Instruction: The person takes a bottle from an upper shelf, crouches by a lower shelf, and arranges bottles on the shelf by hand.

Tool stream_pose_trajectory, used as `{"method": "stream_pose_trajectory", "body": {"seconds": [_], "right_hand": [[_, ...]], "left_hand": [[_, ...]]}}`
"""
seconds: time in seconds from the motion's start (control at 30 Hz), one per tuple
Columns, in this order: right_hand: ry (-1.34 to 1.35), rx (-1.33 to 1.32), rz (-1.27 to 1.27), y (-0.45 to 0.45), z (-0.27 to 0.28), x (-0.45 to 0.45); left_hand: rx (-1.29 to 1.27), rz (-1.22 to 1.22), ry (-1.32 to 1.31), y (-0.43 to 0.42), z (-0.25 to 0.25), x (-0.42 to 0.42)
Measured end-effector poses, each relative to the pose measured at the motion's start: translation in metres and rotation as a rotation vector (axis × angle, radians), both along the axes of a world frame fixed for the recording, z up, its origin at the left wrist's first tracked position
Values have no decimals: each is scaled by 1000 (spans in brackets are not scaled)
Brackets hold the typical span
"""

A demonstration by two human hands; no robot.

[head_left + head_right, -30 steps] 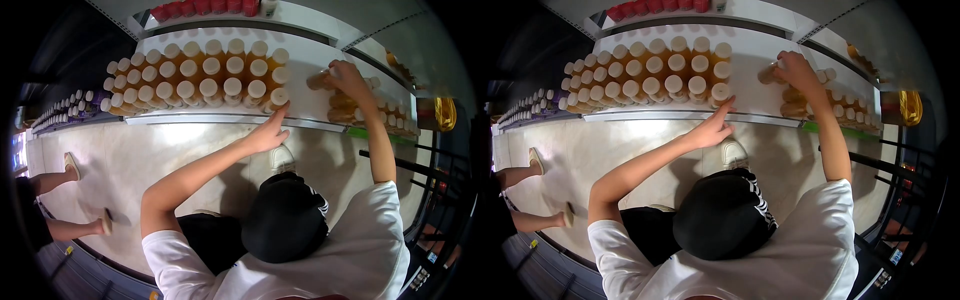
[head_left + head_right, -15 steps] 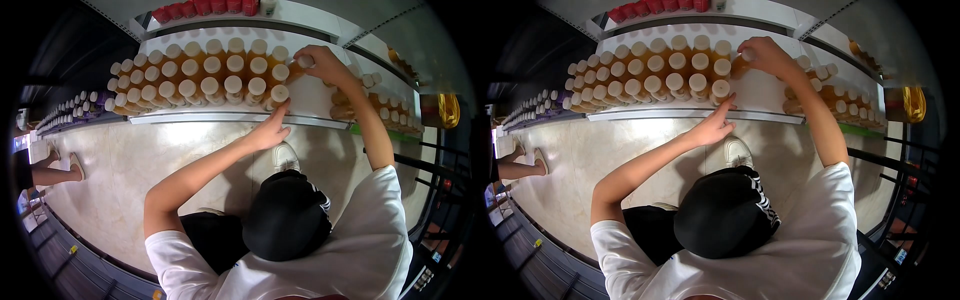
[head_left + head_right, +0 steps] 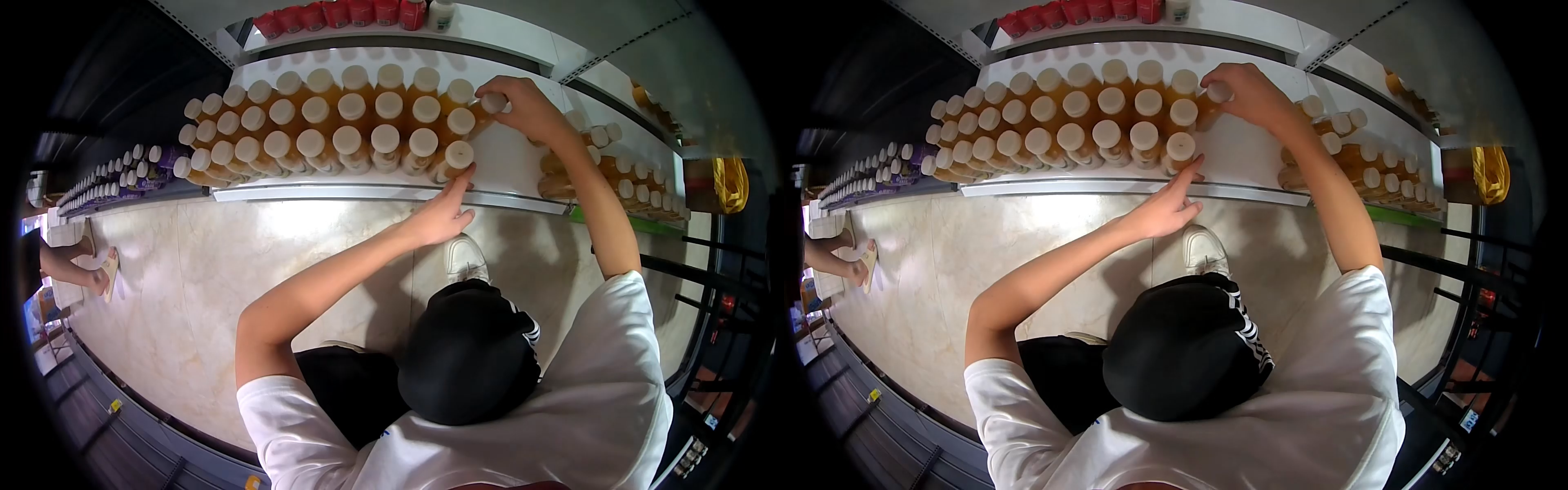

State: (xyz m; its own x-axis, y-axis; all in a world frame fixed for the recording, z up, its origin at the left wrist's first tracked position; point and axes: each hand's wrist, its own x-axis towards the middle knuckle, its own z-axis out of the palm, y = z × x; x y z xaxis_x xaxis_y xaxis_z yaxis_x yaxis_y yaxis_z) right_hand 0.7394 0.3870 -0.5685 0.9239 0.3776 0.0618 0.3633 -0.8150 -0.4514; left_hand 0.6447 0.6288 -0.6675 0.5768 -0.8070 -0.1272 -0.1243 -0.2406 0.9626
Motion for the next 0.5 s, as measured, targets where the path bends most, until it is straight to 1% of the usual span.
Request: {"method": "stream_pose_trajectory", "body": {"seconds": [0.23,0.33,0.4,0.43,0.5], "right_hand": [[-13,24,47,-3,-1,5],[36,30,15,-9,0,1],[-7,142,-84,-24,2,-5],[-7,140,-82,-40,0,-9],[-344,-358,-345,-81,-7,-20]], "left_hand": [[-11,-13,-27,2,1,1],[-6,-13,-33,0,-2,1],[-17,-6,-45,1,-2,1],[-20,-4,-44,0,-3,1],[-5,-1,-34,2,-2,1]]}}
